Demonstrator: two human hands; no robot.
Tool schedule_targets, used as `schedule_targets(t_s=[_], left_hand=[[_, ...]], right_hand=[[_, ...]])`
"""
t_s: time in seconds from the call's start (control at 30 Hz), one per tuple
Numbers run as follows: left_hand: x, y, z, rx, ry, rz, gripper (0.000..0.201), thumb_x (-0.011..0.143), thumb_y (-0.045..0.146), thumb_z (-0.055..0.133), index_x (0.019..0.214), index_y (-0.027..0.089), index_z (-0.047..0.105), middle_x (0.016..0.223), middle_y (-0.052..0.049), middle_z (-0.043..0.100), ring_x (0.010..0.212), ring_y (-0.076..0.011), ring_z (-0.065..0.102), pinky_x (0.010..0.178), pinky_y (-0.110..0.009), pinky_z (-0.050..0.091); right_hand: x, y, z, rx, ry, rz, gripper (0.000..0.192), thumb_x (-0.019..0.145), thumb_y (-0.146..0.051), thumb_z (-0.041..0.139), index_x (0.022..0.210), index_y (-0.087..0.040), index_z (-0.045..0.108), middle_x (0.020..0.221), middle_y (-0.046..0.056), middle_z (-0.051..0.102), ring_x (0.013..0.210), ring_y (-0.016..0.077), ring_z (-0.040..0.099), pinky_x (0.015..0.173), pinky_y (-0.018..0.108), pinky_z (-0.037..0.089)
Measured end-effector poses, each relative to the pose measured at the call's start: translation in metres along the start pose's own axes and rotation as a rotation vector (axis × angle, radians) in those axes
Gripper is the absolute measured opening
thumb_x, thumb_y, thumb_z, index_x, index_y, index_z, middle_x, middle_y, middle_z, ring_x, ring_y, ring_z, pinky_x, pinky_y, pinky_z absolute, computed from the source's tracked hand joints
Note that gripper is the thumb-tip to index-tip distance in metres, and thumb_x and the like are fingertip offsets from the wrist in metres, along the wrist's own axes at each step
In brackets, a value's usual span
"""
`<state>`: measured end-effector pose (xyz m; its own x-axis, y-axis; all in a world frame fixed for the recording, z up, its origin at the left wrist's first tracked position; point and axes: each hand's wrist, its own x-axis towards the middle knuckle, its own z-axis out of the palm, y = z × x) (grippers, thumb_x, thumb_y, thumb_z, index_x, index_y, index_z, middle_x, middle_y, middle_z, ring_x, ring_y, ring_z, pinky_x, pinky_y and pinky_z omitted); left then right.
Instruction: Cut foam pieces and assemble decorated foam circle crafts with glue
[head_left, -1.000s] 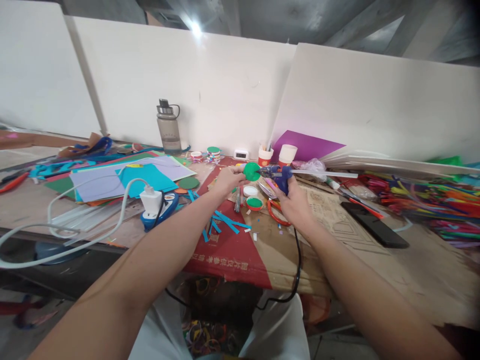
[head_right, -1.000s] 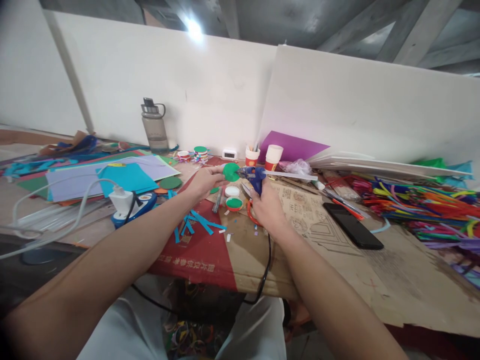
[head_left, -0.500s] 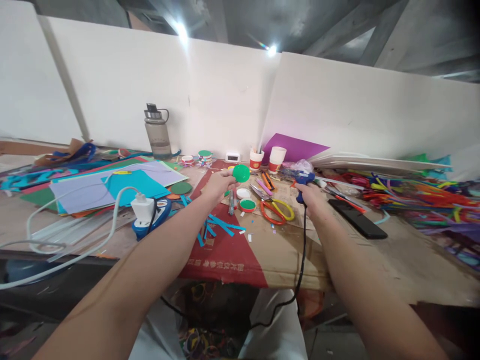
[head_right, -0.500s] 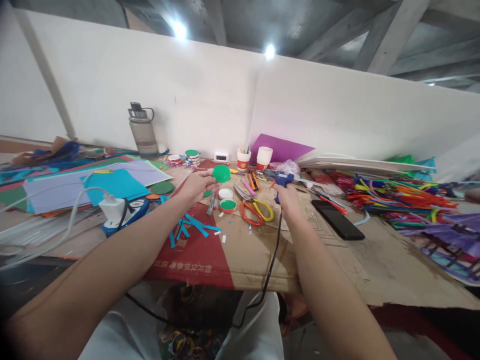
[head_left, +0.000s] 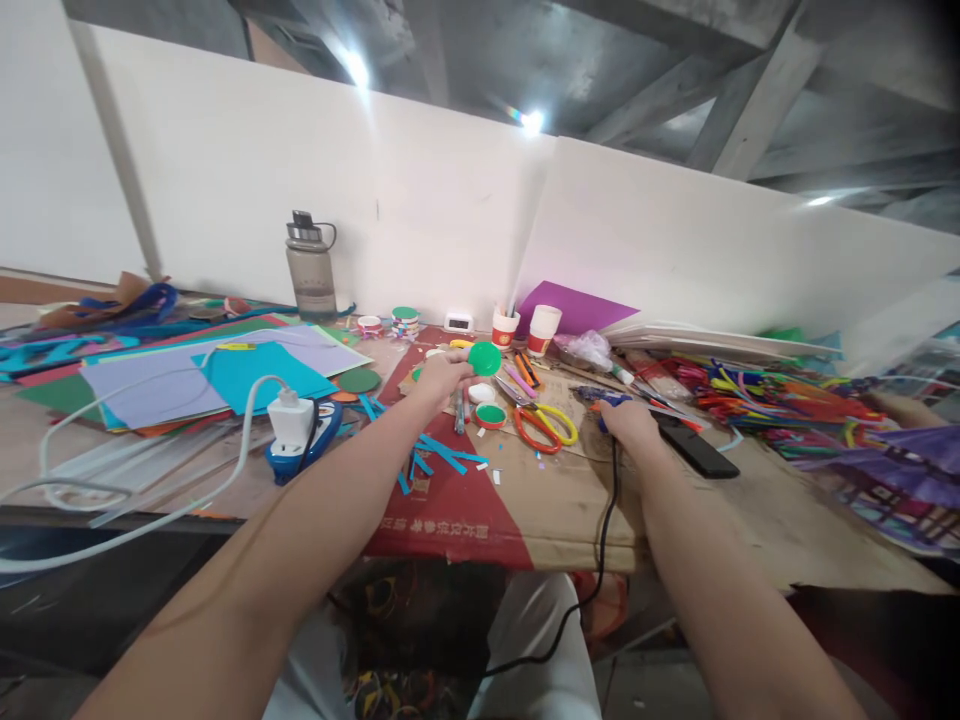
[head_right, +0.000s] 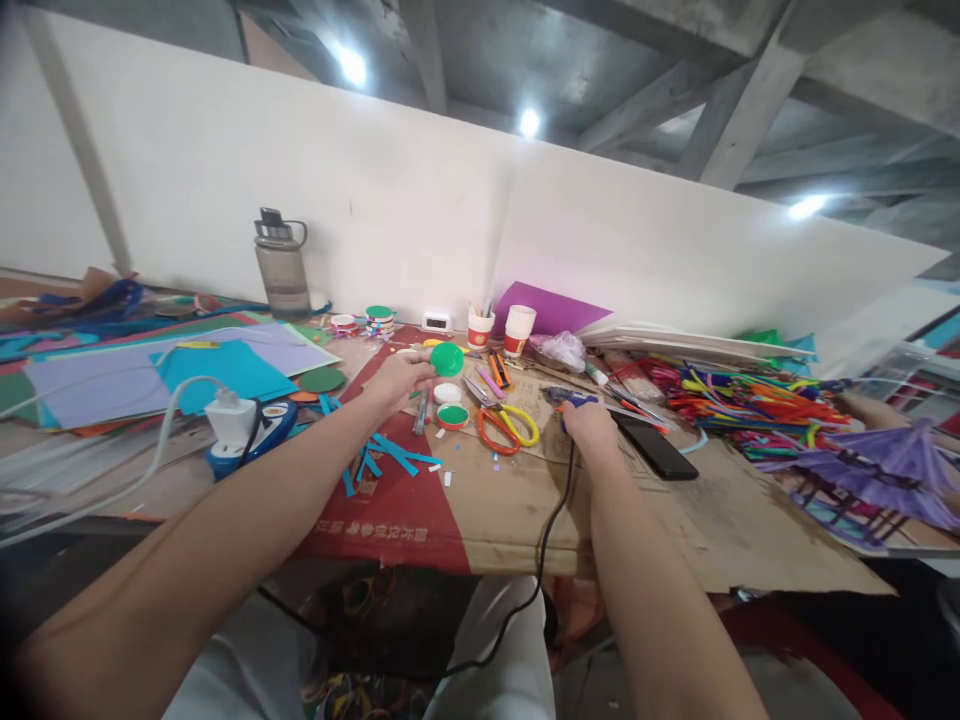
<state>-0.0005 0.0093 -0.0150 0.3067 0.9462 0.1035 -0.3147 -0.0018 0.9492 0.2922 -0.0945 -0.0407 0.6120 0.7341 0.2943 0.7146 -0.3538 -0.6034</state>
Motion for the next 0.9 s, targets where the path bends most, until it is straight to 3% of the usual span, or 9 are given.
schedule_targets(t_s=[0.1,0.17,0.23,0.3,0.47,0.63,0.77,0.9], left_hand=[[-0.001,0.000,0.001,-0.016,-0.047,-0.003,0.014,0.059,0.007,0.074,0.072,0.012,0.071,0.078,-0.007,0.073,0.073,-0.0168,0.070,0.077,-0.031,0.057],[-0.001,-0.002,0.003,-0.032,-0.079,0.008,0.016,0.059,0.008,0.075,0.074,0.012,0.071,0.080,-0.007,0.074,0.074,-0.0169,0.069,0.078,-0.032,0.058],[0.000,-0.003,0.005,-0.049,-0.100,0.018,0.018,0.059,0.009,0.075,0.076,0.012,0.072,0.081,-0.006,0.074,0.074,-0.0165,0.069,0.079,-0.032,0.058],[0.001,-0.005,0.006,-0.063,-0.122,0.028,0.019,0.059,0.010,0.075,0.078,0.013,0.073,0.082,-0.005,0.074,0.074,-0.0157,0.069,0.079,-0.032,0.058],[0.002,-0.006,0.005,-0.063,-0.165,0.061,0.022,0.061,0.014,0.075,0.083,0.013,0.074,0.086,-0.005,0.075,0.073,-0.0133,0.068,0.075,-0.028,0.058],[-0.002,-0.007,0.007,0.001,-0.185,0.054,0.024,0.060,0.017,0.079,0.083,0.012,0.074,0.089,-0.006,0.074,0.076,-0.0142,0.069,0.077,-0.028,0.058],[-0.003,-0.008,0.010,0.023,-0.195,0.046,0.029,0.064,0.022,0.080,0.090,0.012,0.073,0.092,-0.007,0.074,0.079,-0.0155,0.070,0.082,-0.031,0.057],[-0.002,-0.005,0.006,0.074,-0.090,0.061,0.024,0.072,0.024,0.076,0.093,0.012,0.071,0.092,-0.008,0.074,0.077,-0.0157,0.071,0.075,-0.029,0.056]], right_hand=[[-0.008,-0.009,-0.004,-0.094,0.075,0.067,0.033,0.075,-0.039,0.062,0.092,-0.011,0.070,0.105,0.028,0.066,0.107,0.0396,0.063,0.090,0.055,0.047],[-0.014,-0.024,-0.005,-0.089,0.110,-0.027,0.035,0.078,-0.038,0.057,0.096,-0.011,0.068,0.113,0.027,0.062,0.110,0.0374,0.061,0.092,0.053,0.046],[-0.020,-0.045,-0.003,0.082,0.042,-0.177,0.031,0.082,-0.038,0.050,0.092,-0.014,0.067,0.098,0.018,0.067,0.098,0.0297,0.064,0.087,0.046,0.049],[-0.026,-0.071,0.003,0.368,-0.104,-0.232,0.031,0.082,-0.041,0.048,0.093,-0.017,0.065,0.080,0.007,0.066,0.076,0.0217,0.064,0.072,0.037,0.052],[-0.038,-0.118,0.027,0.746,-0.331,-0.241,0.026,0.076,-0.039,0.055,0.088,-0.018,0.064,0.063,-0.003,0.057,0.056,0.0125,0.053,0.053,0.025,0.044],[-0.043,-0.121,0.044,0.827,-0.373,-0.226,0.019,0.073,-0.038,0.059,0.070,-0.019,0.060,0.060,-0.003,0.057,0.053,0.0102,0.051,0.052,0.024,0.042],[-0.040,-0.112,0.045,0.862,-0.387,-0.206,0.021,0.072,-0.040,0.062,0.066,-0.020,0.058,0.057,-0.003,0.057,0.051,0.0106,0.050,0.052,0.024,0.042],[-0.032,-0.104,0.039,0.963,-0.337,-0.063,0.023,0.067,-0.041,0.067,0.064,-0.020,0.058,0.057,-0.003,0.057,0.050,0.0100,0.050,0.050,0.024,0.044]])
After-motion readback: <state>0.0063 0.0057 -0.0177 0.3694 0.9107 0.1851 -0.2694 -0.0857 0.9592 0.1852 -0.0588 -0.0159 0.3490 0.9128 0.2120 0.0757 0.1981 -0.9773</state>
